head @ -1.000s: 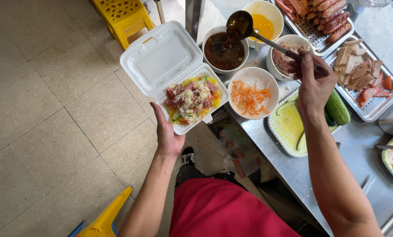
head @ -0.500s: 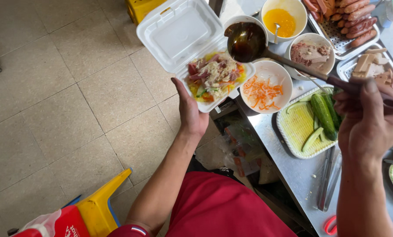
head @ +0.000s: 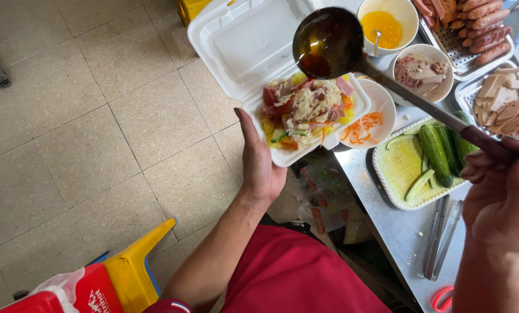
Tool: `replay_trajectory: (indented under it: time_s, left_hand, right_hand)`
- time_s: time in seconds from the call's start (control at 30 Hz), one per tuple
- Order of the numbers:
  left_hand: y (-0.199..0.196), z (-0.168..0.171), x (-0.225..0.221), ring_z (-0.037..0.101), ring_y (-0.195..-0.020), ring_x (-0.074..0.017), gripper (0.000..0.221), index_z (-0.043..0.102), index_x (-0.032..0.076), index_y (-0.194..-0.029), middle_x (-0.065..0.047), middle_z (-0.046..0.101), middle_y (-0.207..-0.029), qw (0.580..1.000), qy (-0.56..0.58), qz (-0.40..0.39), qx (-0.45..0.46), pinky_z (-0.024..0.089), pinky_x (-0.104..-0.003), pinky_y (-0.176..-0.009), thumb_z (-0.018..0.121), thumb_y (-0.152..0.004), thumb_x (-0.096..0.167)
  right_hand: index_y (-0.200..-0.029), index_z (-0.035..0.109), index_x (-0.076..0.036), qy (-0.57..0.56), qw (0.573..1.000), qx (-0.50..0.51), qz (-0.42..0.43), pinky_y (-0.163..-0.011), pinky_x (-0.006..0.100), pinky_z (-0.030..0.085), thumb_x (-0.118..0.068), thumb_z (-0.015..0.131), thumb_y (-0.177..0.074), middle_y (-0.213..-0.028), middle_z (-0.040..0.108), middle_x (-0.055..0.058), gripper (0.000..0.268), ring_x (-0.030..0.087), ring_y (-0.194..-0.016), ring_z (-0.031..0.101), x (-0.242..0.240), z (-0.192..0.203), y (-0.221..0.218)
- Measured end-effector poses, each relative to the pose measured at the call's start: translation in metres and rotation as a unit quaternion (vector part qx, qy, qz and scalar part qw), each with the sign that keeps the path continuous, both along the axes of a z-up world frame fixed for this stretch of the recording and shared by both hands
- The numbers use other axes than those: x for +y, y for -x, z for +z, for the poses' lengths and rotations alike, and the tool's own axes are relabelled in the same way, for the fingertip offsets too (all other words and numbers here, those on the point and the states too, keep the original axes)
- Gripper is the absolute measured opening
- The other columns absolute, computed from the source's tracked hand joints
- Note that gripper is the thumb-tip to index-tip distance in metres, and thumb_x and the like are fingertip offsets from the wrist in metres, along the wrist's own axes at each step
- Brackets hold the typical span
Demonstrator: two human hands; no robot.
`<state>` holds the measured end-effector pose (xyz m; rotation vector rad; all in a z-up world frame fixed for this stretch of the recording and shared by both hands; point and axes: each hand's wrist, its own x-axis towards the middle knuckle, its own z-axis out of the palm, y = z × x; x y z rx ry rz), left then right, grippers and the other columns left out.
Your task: The person cuts a bread roll, spreads pâté and sauce inside, and adds meat and vegetables; then the person scoops sticky rice into a container and tops it with sauce, meat, and vegetables.
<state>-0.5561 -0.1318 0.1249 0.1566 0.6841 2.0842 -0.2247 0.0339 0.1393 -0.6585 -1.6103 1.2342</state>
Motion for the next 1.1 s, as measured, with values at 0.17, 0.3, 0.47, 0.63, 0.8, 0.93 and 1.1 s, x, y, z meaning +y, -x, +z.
replay_trajectory:
  time_s: [0.17, 0.3, 0.47, 0.63, 0.8, 0.93, 1.1]
  left_hand:
    - [0.009, 0.016, -0.017, 0.031, -0.155, -0.0285, 0.085, 0.012, 0.012, -0.166, -0.011, 0.027, -0.168, 1.0, -0.013, -0.001, 0.011, 0.031, -0.046, -0.127, 0.03, -0.103, 0.065]
    - [0.017, 0.015, -0.012, 0.031, -0.154, -0.0269, 0.085, 0.012, 0.017, -0.165, -0.009, 0.028, -0.166, 1.0, -0.003, 0.001, -0.008, 0.033, -0.048, -0.125, 0.031, -0.099, 0.067]
    - [0.017, 0.007, 0.007, 0.03, -0.154, -0.0271, 0.086, 0.012, 0.017, -0.164, -0.008, 0.027, -0.167, 0.999, -0.023, 0.003, -0.039, 0.031, -0.051, -0.125, 0.033, -0.098, 0.068]
    - [0.015, 0.0, 0.013, 0.026, -0.156, -0.0285, 0.09, 0.01, 0.014, -0.167, -0.009, 0.022, -0.171, 0.999, -0.011, 0.0, -0.031, 0.026, -0.05, -0.128, 0.033, -0.1, 0.069]
    - [0.024, -0.008, 0.004, 0.023, -0.156, -0.0292, 0.089, 0.002, 0.021, -0.165, -0.008, 0.016, -0.171, 1.0, 0.022, -0.015, -0.002, 0.027, -0.054, -0.126, 0.03, -0.096, 0.07]
    - [0.035, -0.018, -0.009, 0.022, -0.158, -0.0306, 0.09, 0.001, 0.02, -0.166, -0.009, 0.015, -0.172, 0.999, 0.018, -0.015, 0.04, 0.026, -0.053, -0.128, 0.031, -0.098, 0.07]
    - [0.042, -0.022, -0.03, 0.026, -0.156, -0.03, 0.091, 0.007, 0.018, -0.166, -0.008, 0.02, -0.171, 0.996, 0.053, -0.061, 0.04, 0.029, -0.052, -0.126, 0.032, -0.097, 0.071]
  right_hand:
    - [-0.132, 0.054, 0.003, -0.017, 1.0, -0.026, -0.007, -0.079, 0.027, 0.049, -0.039, 0.041, -0.125, -0.108, 0.062, 0.017, 0.045, 0.019, -0.087, 0.06, 0.057, -0.067, -0.112]
    - [-0.138, 0.051, 0.001, -0.038, 0.997, -0.067, 0.001, -0.082, 0.028, 0.051, -0.045, 0.04, -0.125, -0.111, 0.061, 0.016, 0.049, 0.02, -0.093, 0.06, 0.037, -0.075, -0.152]
    - [-0.134, 0.048, -0.001, -0.072, 0.994, -0.085, -0.002, -0.08, 0.033, 0.056, -0.042, 0.043, -0.122, -0.113, 0.058, 0.014, 0.043, 0.023, -0.091, 0.064, -0.036, -0.013, -0.084]
    - [-0.118, 0.057, 0.002, -0.21, 0.975, -0.076, -0.018, -0.064, 0.033, 0.061, -0.028, 0.051, -0.114, -0.092, 0.064, 0.016, 0.032, 0.025, -0.071, 0.069, -0.061, 0.043, 0.01]
    - [-0.121, 0.062, 0.009, -0.012, 0.996, 0.04, -0.079, -0.068, 0.03, 0.057, -0.014, 0.059, -0.124, -0.098, 0.07, 0.023, 0.024, 0.025, -0.077, 0.07, -0.046, 0.035, 0.058]
    - [-0.127, 0.068, 0.009, 0.022, 0.99, 0.017, -0.141, -0.073, 0.029, 0.06, -0.017, 0.065, -0.119, -0.102, 0.074, 0.019, 0.027, 0.02, -0.084, 0.074, -0.01, -0.004, 0.107]
    - [-0.126, 0.07, 0.006, -0.141, 0.962, -0.171, -0.156, -0.084, 0.033, 0.066, -0.008, 0.064, -0.11, -0.109, 0.075, 0.018, 0.022, 0.022, -0.095, 0.077, 0.004, -0.065, 0.166]
